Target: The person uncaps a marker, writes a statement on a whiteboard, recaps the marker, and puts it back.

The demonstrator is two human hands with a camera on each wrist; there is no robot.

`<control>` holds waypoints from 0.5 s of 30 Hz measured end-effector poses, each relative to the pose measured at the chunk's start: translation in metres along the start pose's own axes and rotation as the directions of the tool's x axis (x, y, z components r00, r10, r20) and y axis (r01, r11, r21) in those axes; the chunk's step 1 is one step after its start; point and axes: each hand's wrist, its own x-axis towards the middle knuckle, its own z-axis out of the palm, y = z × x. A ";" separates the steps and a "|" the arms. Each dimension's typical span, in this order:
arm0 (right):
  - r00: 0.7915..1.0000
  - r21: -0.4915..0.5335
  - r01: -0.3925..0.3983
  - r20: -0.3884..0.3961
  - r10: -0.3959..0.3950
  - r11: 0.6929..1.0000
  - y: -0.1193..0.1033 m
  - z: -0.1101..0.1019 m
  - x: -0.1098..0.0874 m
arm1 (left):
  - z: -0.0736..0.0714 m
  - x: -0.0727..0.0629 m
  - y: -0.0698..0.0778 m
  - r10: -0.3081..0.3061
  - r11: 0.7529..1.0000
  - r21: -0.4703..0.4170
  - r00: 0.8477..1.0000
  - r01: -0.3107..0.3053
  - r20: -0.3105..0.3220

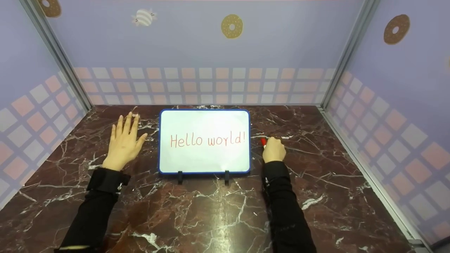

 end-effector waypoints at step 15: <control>0.998 -0.060 0.057 0.039 -0.055 0.997 -0.001 0.007 0.007 | 0.001 0.001 -0.004 -0.014 1.000 0.005 1.000 0.014 -0.003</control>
